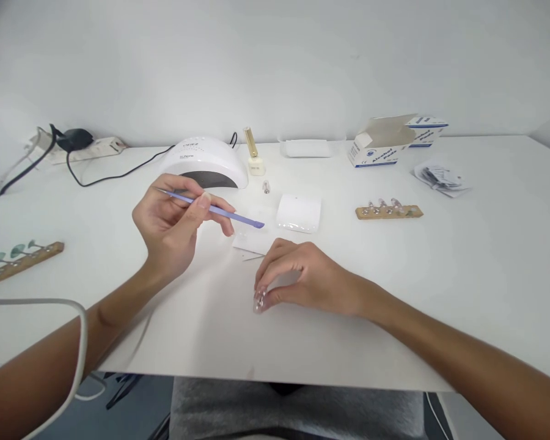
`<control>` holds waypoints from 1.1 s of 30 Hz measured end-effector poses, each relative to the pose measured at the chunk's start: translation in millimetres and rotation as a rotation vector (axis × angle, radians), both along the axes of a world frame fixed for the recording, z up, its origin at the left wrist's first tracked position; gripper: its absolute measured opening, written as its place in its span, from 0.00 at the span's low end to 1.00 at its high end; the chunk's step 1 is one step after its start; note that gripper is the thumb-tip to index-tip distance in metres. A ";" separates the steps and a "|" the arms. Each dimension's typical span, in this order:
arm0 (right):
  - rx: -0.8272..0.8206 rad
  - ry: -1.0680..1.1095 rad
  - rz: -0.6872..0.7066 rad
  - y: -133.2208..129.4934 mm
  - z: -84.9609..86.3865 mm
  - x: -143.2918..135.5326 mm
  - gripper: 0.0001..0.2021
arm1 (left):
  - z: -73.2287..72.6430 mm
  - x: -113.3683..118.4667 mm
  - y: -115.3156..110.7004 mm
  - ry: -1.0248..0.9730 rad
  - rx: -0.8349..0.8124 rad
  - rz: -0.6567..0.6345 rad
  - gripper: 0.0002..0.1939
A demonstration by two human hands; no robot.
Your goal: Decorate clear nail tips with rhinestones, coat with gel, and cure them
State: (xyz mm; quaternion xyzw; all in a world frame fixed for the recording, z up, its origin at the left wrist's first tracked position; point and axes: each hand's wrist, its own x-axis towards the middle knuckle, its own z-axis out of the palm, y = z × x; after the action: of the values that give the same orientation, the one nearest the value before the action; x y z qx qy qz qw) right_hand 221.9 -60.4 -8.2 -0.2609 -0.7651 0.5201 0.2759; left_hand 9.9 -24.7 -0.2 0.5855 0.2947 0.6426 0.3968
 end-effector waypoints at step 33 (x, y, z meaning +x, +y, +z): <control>0.100 -0.217 -0.371 23.1 21.7 24.7 0.06 | 4.6 -4.3 -1.6 0.186 -0.130 -0.097 0.05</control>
State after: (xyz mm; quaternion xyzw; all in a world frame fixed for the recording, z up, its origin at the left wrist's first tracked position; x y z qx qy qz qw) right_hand 246.6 -37.4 13.6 -0.4378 -0.7539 0.3907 0.2956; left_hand 5.6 -26.3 4.4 0.6293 0.3426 0.5451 0.4353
